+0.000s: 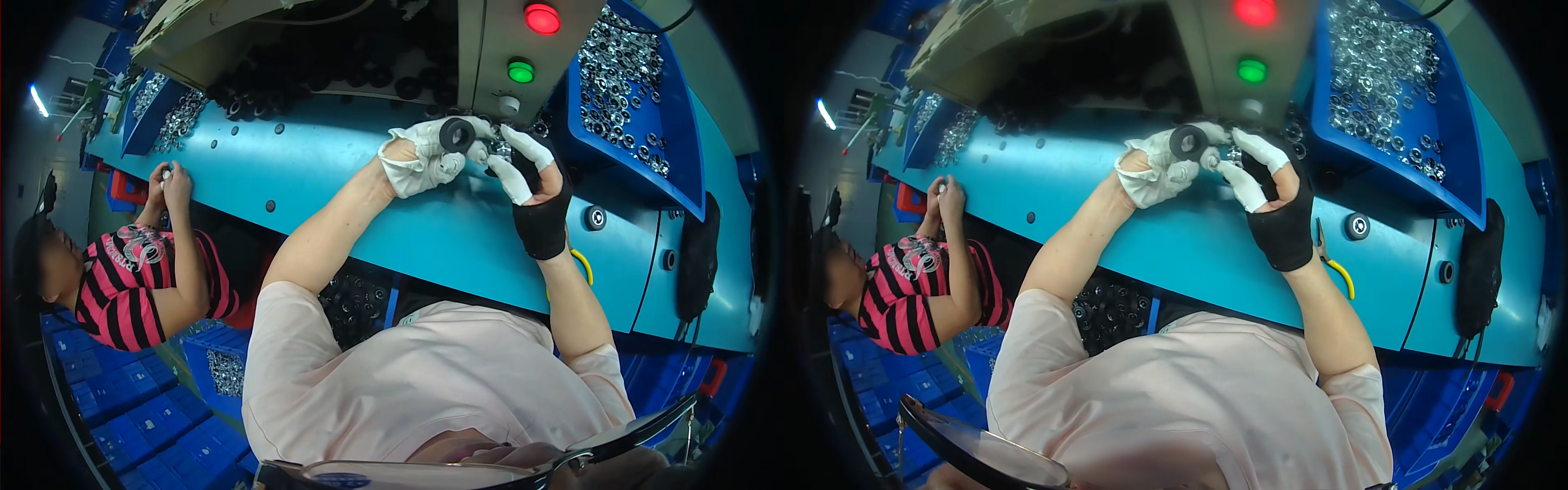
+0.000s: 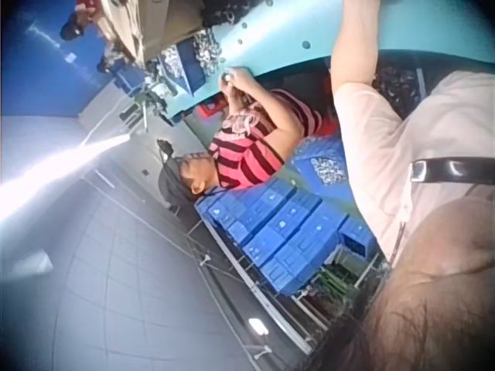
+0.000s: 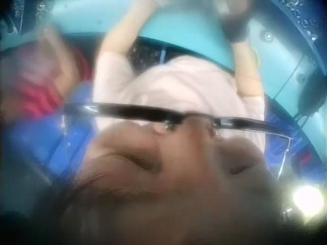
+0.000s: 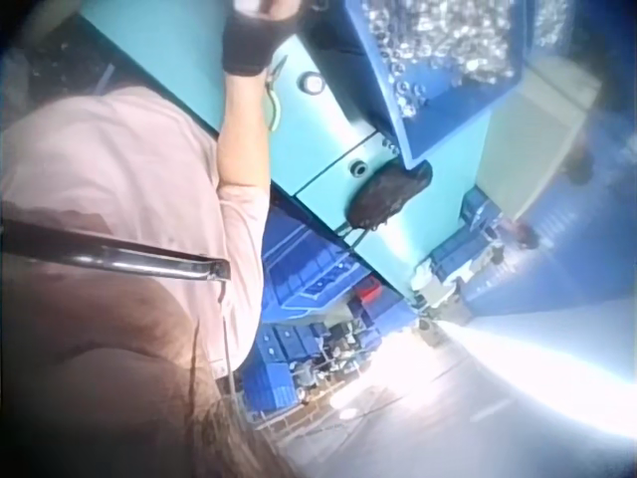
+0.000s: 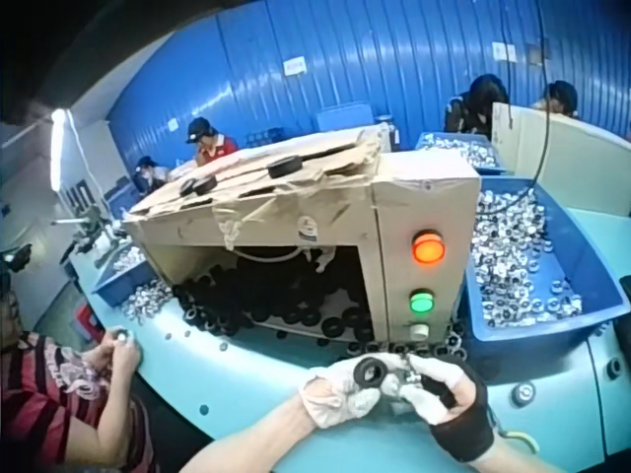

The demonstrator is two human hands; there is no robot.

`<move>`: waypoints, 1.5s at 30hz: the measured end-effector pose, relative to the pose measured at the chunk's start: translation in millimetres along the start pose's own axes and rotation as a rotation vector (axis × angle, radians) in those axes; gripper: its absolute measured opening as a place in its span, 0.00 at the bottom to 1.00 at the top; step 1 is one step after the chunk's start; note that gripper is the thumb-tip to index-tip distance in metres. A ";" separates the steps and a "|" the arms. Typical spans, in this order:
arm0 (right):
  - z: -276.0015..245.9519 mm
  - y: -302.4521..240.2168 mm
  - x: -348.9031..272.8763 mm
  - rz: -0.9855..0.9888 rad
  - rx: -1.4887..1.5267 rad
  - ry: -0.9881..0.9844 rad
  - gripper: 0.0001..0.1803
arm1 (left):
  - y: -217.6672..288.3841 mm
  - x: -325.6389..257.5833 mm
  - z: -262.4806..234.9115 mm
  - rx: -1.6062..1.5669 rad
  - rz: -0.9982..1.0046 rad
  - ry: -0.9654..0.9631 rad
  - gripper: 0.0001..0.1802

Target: Assembling small mechanical components at a factory production line station.

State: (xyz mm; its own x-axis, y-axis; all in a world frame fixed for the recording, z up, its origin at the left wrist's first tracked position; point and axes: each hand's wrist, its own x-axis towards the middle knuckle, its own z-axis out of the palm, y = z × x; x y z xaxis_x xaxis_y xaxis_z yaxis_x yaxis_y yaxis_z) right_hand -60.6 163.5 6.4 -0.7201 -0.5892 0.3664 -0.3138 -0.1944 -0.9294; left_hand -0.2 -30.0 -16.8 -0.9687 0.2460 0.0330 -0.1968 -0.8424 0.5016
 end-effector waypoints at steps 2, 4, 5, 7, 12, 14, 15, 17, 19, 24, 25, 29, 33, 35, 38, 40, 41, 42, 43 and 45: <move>-1.2 0.3 1.1 -0.107 -0.070 0.005 0.21 | 1.6 -2.4 2.9 -0.007 -0.024 -0.024 0.41; -2.4 -0.9 2.9 -0.145 -0.083 -0.013 0.21 | 2.0 -3.9 4.1 -0.051 -0.068 -0.061 0.48; -2.9 -2.0 2.9 -0.182 -0.102 -0.023 0.21 | 1.4 -3.3 3.0 -0.050 -0.071 -0.060 0.48; -3.0 -1.4 1.1 -0.158 -0.059 -0.024 0.21 | -0.5 -1.8 2.9 -0.010 -0.051 -0.078 0.44; -3.0 2.5 2.7 -0.124 -0.053 0.001 0.20 | -1.9 2.4 9.9 0.096 -0.006 0.137 0.29; -2.4 5.9 2.8 -0.048 -0.205 0.044 0.19 | -3.6 -0.7 18.1 0.434 0.120 0.394 0.23; 0.2 7.3 3.0 -0.011 -0.169 0.054 0.18 | -3.1 -0.5 19.3 0.430 0.117 0.388 0.23; 0.5 3.2 5.6 -0.109 -0.342 0.032 0.17 | -2.4 1.5 20.1 0.631 0.142 0.497 0.23; 0.6 7.3 4.7 -0.110 -0.370 0.048 0.17 | -3.3 3.2 23.2 0.642 0.133 0.471 0.24; -0.1 6.9 7.0 -0.198 -0.450 0.083 0.18 | -3.5 1.9 27.5 0.691 0.200 0.374 0.27; -0.2 7.3 7.1 -0.200 -0.449 0.082 0.18 | -3.3 1.8 27.3 0.693 0.202 0.374 0.27; -1.2 8.4 5.8 -0.168 -0.418 0.073 0.18 | -4.1 2.9 26.8 0.708 0.194 0.375 0.28; -0.9 8.8 6.3 -0.167 -0.414 0.068 0.18 | -2.7 1.2 26.8 0.697 0.209 0.368 0.28; -0.9 7.9 7.5 -0.177 -0.436 0.071 0.18 | -2.1 1.0 29.2 0.719 0.213 0.380 0.28; -0.9 5.8 8.2 -0.173 -0.444 0.078 0.19 | -2.1 1.9 27.2 0.727 0.213 0.385 0.29; -0.3 6.4 8.3 -0.162 -0.426 0.078 0.19 | -2.1 1.0 26.5 0.713 0.212 0.384 0.29; -1.1 7.5 8.3 -0.167 -0.428 0.078 0.19 | -2.2 1.5 27.3 0.707 0.211 0.390 0.29; -1.8 8.1 8.4 -0.172 -0.429 0.078 0.19 | -2.2 2.0 27.9 0.701 0.211 0.396 0.29; -2.2 8.0 8.6 -0.171 -0.430 0.081 0.19 | -2.3 2.3 27.6 0.701 0.208 0.393 0.29; -2.4 8.0 8.7 -0.143 -0.433 0.089 0.18 | -2.3 2.3 26.3 0.718 0.208 0.389 0.29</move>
State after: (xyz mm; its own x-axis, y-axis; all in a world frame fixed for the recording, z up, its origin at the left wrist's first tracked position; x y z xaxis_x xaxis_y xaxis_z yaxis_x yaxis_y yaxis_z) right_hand -70.8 158.8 2.3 -0.6949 -0.5073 0.5097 -0.6298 0.0871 -0.7718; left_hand 2.0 -14.9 4.8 -0.9835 -0.1742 -0.0489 0.0078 -0.3107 0.9505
